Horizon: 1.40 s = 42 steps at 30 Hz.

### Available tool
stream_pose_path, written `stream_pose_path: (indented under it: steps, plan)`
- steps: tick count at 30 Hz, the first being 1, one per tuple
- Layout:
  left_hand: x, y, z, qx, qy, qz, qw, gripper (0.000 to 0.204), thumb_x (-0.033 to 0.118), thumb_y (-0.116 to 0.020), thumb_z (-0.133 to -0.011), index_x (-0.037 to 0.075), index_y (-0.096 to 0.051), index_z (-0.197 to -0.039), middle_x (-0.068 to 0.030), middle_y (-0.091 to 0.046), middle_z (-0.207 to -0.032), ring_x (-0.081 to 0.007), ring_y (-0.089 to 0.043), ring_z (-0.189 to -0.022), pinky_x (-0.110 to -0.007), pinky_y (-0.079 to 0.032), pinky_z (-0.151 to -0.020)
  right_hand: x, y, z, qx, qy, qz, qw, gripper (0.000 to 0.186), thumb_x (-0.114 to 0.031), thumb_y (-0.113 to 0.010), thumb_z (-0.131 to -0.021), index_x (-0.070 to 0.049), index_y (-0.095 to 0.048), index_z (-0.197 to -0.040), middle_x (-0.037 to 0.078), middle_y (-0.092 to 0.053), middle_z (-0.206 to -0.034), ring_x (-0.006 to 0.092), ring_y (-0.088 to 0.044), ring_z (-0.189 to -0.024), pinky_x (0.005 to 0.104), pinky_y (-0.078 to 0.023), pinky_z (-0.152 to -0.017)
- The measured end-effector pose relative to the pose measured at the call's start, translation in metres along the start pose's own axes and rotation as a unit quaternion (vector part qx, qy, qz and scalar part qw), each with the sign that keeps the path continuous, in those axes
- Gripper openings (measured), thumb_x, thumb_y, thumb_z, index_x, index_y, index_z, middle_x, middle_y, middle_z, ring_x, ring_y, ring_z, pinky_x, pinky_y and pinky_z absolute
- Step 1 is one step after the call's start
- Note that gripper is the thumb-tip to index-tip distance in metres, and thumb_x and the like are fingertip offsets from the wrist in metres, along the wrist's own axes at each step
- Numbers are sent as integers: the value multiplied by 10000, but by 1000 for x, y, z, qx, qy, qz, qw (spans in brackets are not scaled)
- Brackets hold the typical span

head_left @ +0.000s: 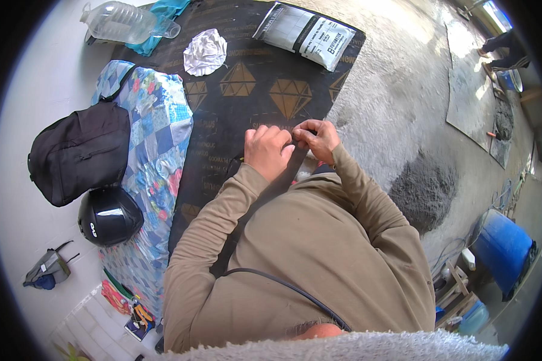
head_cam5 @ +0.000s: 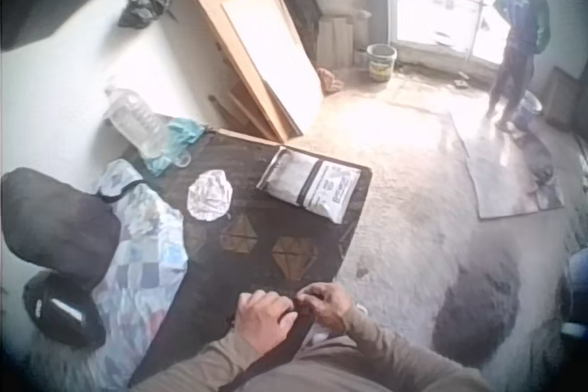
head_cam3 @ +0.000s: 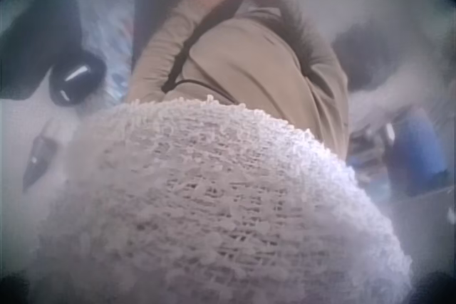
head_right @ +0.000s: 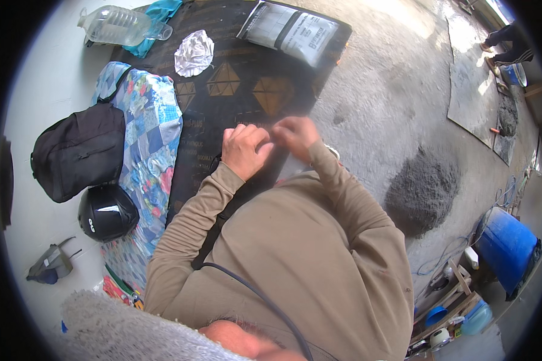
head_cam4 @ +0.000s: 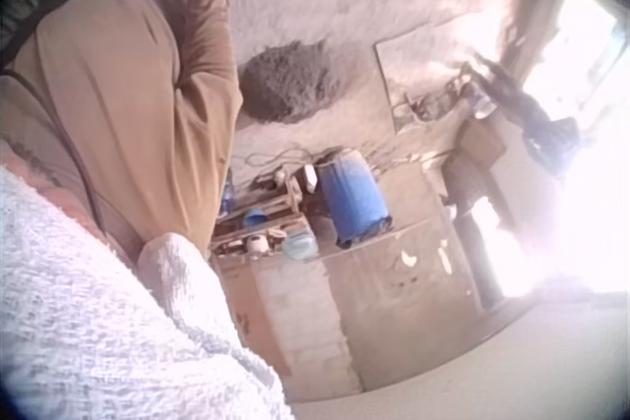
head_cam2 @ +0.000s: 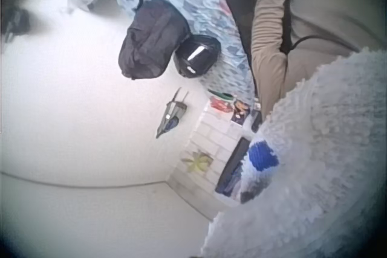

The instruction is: The person manipulates a small black electronic device on a workbench, repeatedly adjusting wires and components with both hands. The person repositions the device and continues fine adjustments to internal parts.

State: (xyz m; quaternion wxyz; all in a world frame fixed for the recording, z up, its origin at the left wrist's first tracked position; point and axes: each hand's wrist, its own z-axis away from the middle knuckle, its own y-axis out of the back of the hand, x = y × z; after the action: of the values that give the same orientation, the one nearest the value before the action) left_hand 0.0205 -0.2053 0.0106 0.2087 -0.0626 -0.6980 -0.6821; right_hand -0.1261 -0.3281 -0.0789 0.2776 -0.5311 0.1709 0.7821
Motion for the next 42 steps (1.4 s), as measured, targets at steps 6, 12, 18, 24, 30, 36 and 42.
stream_pose_path:
  steps: [6,12,18,24,30,36,42]
  plan:
    - [6,-9,6,-1,85,-19,996,131,201,-810,-818,137,-734,-904,-26,-686,-958,-263,-614,-1015,-477,-399,-941,5,0,-1,-21,-35,-46,998,165,-142,-719,-1011,6,-772,-1061,28,-742,-874,105,-673,-743,283,-581,-698]
    - [1,-17,9,-12,152,31,988,76,186,-778,-825,137,-759,-881,-23,-709,-939,-260,-636,-1023,-474,-393,-955,-1,1,0,-45,-90,-88,991,148,-151,-732,-1010,-21,-759,-1077,18,-714,-861,101,-655,-743,274,-568,-661]
    - [5,-20,5,-19,180,54,982,60,176,-730,-843,154,-763,-887,-18,-709,-926,-254,-663,-966,-471,-398,-944,10,5,-4,-69,-101,-80,989,299,-225,-684,-1027,37,-712,-1168,119,-740,-883,188,-715,-741,338,-599,-700]
    - [9,-24,7,10,171,61,983,46,158,-708,-859,150,-751,-874,-16,-701,-924,-262,-665,-961,-476,-398,-940,13,7,-7,-84,-117,-101,984,284,-229,-689,-1033,37,-708,-1132,93,-720,-883,170,-695,-743,320,-599,-682]
    - [10,-26,9,17,160,48,986,47,172,-726,-892,146,-751,-922,-12,-680,-895,-253,-663,-920,-455,-402,-906,11,6,-6,-84,-149,-152,974,180,-192,-702,-1039,-13,-722,-1034,18,-676,-831,105,-639,-697,287,-584,-616]
    - [13,-32,12,55,143,49,987,57,149,-740,-889,153,-740,-947,-6,-673,-916,-249,-651,-953,-457,-389,-925,15,10,-11,-100,-123,-120,980,219,-191,-692,-1030,22,-718,-1071,65,-700,-842,146,-671,-708,320,-599,-644]
    - [10,-37,9,73,74,11,995,73,94,-741,-866,134,-719,-923,-16,-660,-953,-258,-631,-997,-461,-382,-937,7,15,-16,-119,-55,24,991,302,-209,-662,-1000,59,-734,-1119,149,-747,-853,224,-737,-730,383,-593,-689]
